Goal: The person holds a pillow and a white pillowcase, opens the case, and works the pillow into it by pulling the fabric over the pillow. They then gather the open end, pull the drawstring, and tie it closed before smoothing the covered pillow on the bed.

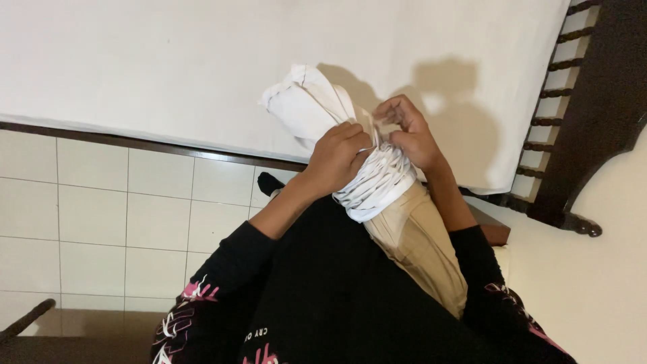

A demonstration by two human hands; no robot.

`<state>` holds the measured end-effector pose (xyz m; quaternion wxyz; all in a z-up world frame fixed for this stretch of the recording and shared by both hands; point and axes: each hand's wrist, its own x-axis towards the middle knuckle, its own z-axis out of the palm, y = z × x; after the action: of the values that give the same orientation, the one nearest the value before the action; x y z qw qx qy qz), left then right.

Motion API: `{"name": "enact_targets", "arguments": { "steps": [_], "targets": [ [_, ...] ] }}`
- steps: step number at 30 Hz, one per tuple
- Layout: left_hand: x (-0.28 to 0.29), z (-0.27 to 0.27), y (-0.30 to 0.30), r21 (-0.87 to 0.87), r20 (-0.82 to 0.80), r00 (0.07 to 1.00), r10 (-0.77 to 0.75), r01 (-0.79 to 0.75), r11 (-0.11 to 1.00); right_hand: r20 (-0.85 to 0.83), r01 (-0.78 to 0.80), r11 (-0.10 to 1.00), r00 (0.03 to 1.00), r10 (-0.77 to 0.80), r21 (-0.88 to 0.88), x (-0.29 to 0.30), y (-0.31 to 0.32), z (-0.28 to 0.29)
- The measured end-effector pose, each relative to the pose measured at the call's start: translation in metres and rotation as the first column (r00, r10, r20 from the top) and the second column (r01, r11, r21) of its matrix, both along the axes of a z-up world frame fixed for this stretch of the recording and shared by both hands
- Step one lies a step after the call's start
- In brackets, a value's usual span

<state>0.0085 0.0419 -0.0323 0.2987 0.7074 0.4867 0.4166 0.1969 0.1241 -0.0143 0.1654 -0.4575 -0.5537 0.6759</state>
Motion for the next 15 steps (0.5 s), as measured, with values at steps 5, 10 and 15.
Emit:
{"name": "enact_targets", "arguments": {
  "steps": [5,10,15],
  "targets": [
    [-0.011,-0.005,-0.007,-0.064,0.198,0.979,-0.056,0.070,0.995,0.073,-0.292,0.949,0.956,0.285,0.119,0.025,0.004,-0.050],
    [-0.018,-0.092,-0.042,-0.272,0.272,0.782,0.561,-0.496,0.824,0.050,-0.187,0.982,0.981,0.189,-0.037,0.056,0.010,-0.091],
    [-0.011,-0.158,-0.064,-0.801,0.331,0.794,0.510,-0.049,0.597,-0.356,0.076,0.924,0.908,-0.219,-0.375,0.081,0.011,-0.143]
  ]
}}
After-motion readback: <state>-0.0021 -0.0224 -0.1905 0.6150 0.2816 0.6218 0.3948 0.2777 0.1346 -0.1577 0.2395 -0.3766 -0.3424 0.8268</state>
